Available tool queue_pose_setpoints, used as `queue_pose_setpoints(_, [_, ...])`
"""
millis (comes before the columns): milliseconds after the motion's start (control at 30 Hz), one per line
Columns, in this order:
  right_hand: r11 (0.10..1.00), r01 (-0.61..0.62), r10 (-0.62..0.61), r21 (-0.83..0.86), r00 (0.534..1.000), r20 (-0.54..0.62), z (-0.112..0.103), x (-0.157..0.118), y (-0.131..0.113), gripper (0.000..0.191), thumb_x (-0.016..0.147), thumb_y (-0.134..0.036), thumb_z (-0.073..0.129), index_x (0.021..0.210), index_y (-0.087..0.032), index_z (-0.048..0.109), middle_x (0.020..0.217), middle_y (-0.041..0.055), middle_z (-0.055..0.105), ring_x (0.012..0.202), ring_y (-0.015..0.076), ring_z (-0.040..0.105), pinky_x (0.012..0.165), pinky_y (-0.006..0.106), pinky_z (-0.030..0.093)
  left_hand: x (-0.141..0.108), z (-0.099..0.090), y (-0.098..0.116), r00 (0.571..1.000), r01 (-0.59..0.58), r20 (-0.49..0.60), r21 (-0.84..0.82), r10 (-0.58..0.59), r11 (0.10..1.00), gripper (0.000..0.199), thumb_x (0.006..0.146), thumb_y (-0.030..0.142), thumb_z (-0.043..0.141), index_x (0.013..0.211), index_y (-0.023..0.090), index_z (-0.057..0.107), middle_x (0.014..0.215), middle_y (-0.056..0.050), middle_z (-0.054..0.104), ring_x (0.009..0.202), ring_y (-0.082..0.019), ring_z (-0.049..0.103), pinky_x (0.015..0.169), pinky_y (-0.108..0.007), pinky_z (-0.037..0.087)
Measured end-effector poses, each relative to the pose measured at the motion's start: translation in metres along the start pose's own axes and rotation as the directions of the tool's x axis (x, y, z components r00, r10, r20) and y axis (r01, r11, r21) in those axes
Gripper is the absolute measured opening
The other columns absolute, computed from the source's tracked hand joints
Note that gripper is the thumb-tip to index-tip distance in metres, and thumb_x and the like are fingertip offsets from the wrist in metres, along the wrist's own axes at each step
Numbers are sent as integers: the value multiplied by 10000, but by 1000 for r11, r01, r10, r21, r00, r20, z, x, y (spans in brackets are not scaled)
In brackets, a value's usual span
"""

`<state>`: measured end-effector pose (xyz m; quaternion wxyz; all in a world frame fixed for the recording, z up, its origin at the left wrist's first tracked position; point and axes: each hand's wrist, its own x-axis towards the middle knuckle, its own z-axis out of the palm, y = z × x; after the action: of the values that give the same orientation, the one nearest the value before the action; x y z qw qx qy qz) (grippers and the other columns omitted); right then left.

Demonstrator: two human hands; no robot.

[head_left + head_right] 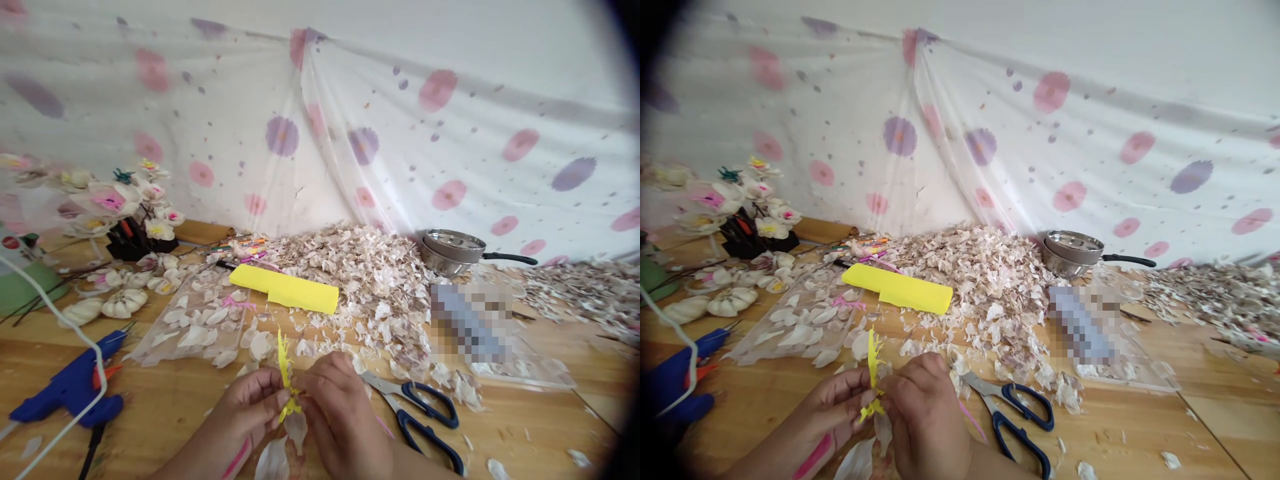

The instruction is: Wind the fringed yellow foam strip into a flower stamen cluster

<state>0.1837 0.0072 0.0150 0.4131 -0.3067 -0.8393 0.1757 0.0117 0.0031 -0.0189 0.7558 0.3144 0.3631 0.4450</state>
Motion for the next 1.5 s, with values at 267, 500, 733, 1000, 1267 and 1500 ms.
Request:
queue_pose_setpoints(267, [999,20,-24,-31,993,-118,6,-2,4,157,854,-82,577,873,-222,643,784,13,683,756,170,542,723,308,380,-2,8,4,999,27,-22,40,-26,999,332,589,369,848,697,146,629,653,21,559,570,-95,497,559,-207,395])
queue_pose_setpoints(500, [993,-118,118,-8,993,-6,1,1,-4,168,886,-132,488,733,-186,535,720,26,608,737,174,525,719,310,382,-6,2,10,976,-192,20,552,217,812,314,717,467,694,659,169,615,614,8,552,598,-143,515,562,-222,405])
queue_pose_setpoints(733, [718,-563,514,410,826,233,4,1,-11,194,811,-307,490,653,-203,448,674,7,486,683,169,486,657,288,397,-14,4,17,891,-358,211,872,402,335,180,815,294,572,668,232,655,677,-18,659,696,-191,620,647,-230,452])
queue_pose_setpoints(1000, [534,-588,501,608,799,333,8,6,-14,243,816,-362,469,628,-210,450,652,-6,467,615,145,442,630,260,387,-9,7,13,964,-201,37,751,264,629,183,761,345,622,657,195,625,631,-10,592,621,-177,556,585,-239,429])
queue_pose_setpoints(1267, [868,-437,398,237,896,195,7,2,-8,238,861,-257,387,632,-210,347,652,-11,447,640,145,401,679,281,331,-5,7,8,993,-118,50,564,109,817,391,694,543,675,684,161,590,626,12,531,599,-145,473,561,-227,380])
queue_pose_setpoints(1500, [135,-688,613,713,623,485,23,-1,-3,316,694,-393,588,517,-194,418,515,-51,356,496,95,329,521,231,299,-15,8,14,937,-274,136,859,323,433,207,804,324,552,654,193,608,659,-15,596,663,-175,551,638,-243,404])
